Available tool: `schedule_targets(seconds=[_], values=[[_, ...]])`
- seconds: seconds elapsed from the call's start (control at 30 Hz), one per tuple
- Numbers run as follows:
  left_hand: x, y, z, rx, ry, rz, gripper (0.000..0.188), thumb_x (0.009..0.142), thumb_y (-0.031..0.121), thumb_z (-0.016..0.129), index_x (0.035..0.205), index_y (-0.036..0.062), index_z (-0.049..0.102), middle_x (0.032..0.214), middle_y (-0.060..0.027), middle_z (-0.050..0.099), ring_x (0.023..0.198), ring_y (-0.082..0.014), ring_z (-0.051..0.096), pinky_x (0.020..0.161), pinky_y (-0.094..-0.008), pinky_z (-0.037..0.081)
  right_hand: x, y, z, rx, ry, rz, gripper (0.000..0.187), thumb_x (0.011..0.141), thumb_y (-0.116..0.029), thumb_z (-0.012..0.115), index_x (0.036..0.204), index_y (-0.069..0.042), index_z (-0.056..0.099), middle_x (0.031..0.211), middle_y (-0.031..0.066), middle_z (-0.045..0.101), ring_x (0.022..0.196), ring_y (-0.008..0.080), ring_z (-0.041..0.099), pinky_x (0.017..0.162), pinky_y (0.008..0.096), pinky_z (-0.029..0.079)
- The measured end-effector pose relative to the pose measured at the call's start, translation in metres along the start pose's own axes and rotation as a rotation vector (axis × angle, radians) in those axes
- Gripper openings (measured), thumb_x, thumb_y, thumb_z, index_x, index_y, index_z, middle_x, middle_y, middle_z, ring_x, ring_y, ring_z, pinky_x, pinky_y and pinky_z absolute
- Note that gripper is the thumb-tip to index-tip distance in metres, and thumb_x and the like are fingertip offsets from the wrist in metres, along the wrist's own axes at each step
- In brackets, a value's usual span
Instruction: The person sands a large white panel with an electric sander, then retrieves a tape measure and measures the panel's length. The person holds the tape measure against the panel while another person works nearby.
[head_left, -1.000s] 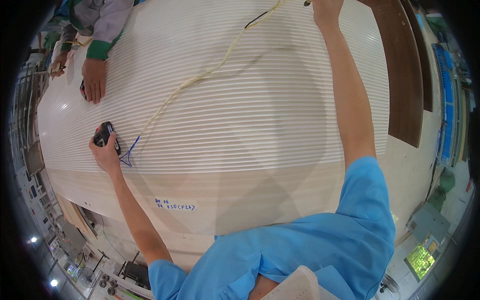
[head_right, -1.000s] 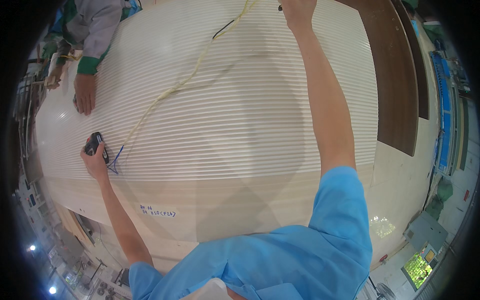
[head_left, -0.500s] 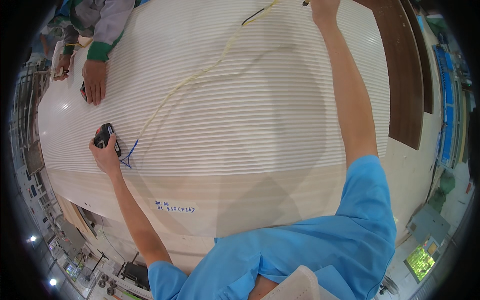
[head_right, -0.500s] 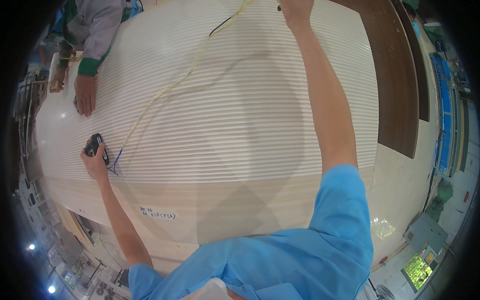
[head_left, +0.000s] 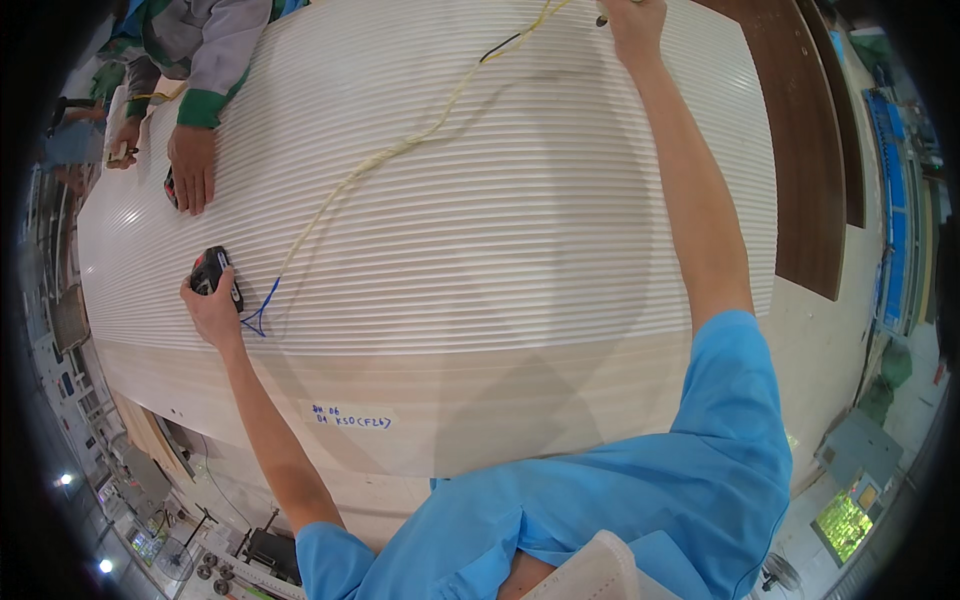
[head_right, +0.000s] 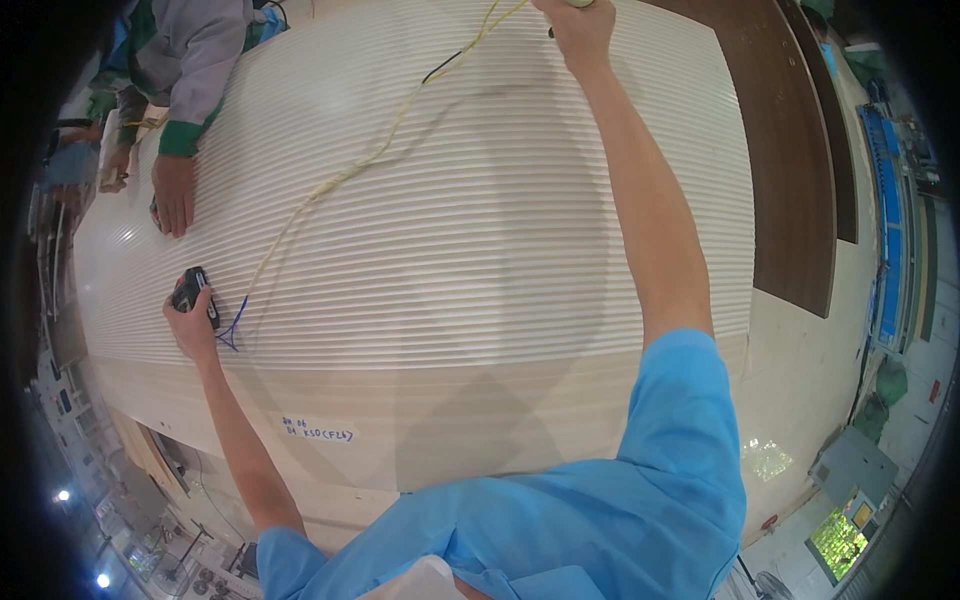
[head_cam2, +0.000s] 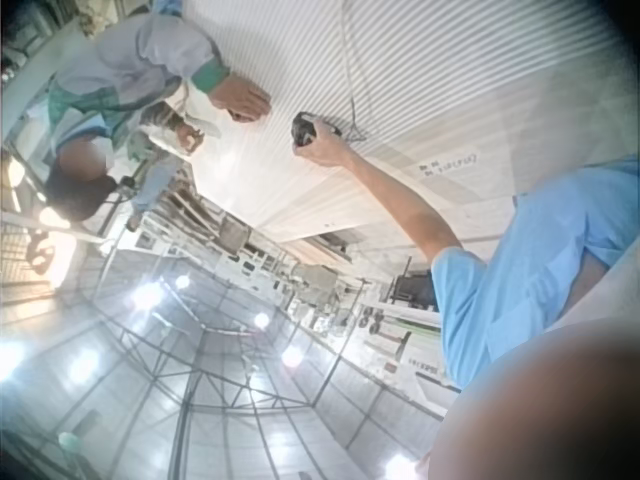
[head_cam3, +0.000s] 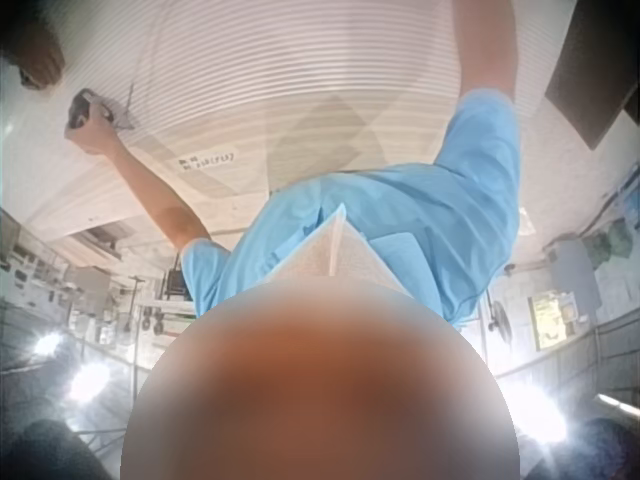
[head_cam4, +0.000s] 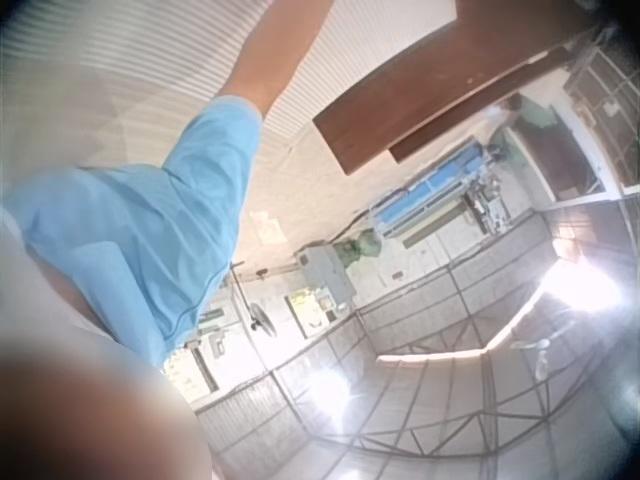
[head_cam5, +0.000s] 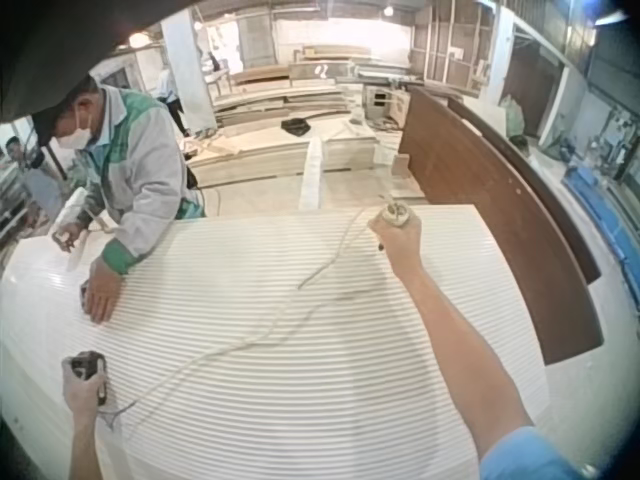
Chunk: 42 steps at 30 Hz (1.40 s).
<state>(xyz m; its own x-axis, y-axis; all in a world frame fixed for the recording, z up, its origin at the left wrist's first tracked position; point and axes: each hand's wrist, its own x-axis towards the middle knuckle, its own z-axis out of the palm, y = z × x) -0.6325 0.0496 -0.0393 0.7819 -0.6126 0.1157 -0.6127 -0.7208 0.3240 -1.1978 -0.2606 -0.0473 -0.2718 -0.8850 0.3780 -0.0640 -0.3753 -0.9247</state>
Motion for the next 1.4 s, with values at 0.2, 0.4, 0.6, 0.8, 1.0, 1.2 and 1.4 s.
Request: schedule_targets(seconds=[0.2,0.4,0.6,0.8,1.0,1.2,1.4], values=[[0.005,-0.002,0.004,0.012,0.026,0.025,0.089,0.075,0.048,0.081,0.145,0.0049,0.05,0.132,-0.0182,0.065,0.121,-0.0366,0.063,0.105,-0.0438,0.045,0.018,0.0,0.001,0.022,-0.037,-0.09,0.017,0.083,0.0,0.071,0.076,-0.01,0.059,0.068,-0.0048,0.054,0.059,0.0064,0.049,0.05,0.0293,0.039],[0.005,0.004,0.001,-0.002,0.016,0.03,0.088,0.075,0.047,0.082,0.144,0.0035,0.05,0.129,-0.019,0.066,0.12,-0.0367,0.063,0.104,-0.043,0.046,0.009,0.014,0.005,-0.018,0.007,-0.024,0.018,0.082,-0.001,0.071,0.074,-0.01,0.059,0.066,-0.0047,0.055,0.058,0.0066,0.05,0.048,0.0279,0.038],[0.003,0.007,0.001,-0.01,0.026,0.021,0.085,0.075,0.046,0.082,0.142,0.0035,0.052,0.128,-0.0186,0.067,0.118,-0.0368,0.064,0.102,-0.0432,0.046,0.027,0.007,0.0,0.039,0.0,-0.103,0.017,0.081,0.0,0.072,0.076,-0.01,0.059,0.069,-0.0053,0.055,0.057,0.0071,0.048,0.049,0.0289,0.038],[0.007,0.004,0.004,-0.005,0.037,0.036,0.085,0.074,0.046,0.082,0.142,0.0035,0.052,0.127,-0.0186,0.067,0.116,-0.037,0.064,0.102,-0.0433,0.047,0.02,0.021,0.009,-0.034,0.037,-0.058,0.017,0.082,0.0,0.071,0.076,-0.01,0.058,0.068,-0.0054,0.053,0.058,0.0074,0.047,0.051,0.0295,0.037],[0.008,0.002,0.005,-0.015,0.021,0.028,0.085,0.075,0.046,0.082,0.141,0.0036,0.052,0.127,-0.0185,0.067,0.116,-0.0368,0.064,0.102,-0.0435,0.047,0.035,0.013,0.004,0.035,0.015,-0.121,0.018,0.082,-0.003,0.071,0.073,-0.01,0.057,0.067,-0.0054,0.052,0.059,0.0078,0.048,0.052,0.0304,0.038],[0.011,0.001,0.006,-0.011,0.033,0.037,0.084,0.075,0.046,0.082,0.142,0.0044,0.052,0.129,-0.0179,0.066,0.118,-0.0355,0.064,0.102,-0.0429,0.047,0.032,0.02,0.011,-0.04,0.014,-0.017,0.019,0.081,-0.004,0.072,0.071,-0.011,0.056,0.066,-0.005,0.053,0.059,0.0083,0.049,0.051,0.0306,0.038],[0.011,0.004,0.008,-0.016,0.027,0.018,0.086,0.075,0.047,0.082,0.143,0.0058,0.052,0.13,-0.0174,0.066,0.12,-0.0356,0.063,0.103,-0.0422,0.046,0.032,0.027,0.005,-0.046,-0.015,-0.043,0.019,0.08,-0.005,0.072,0.072,-0.011,0.057,0.066,-0.0049,0.053,0.058,0.0084,0.049,0.051,0.0308,0.037]])
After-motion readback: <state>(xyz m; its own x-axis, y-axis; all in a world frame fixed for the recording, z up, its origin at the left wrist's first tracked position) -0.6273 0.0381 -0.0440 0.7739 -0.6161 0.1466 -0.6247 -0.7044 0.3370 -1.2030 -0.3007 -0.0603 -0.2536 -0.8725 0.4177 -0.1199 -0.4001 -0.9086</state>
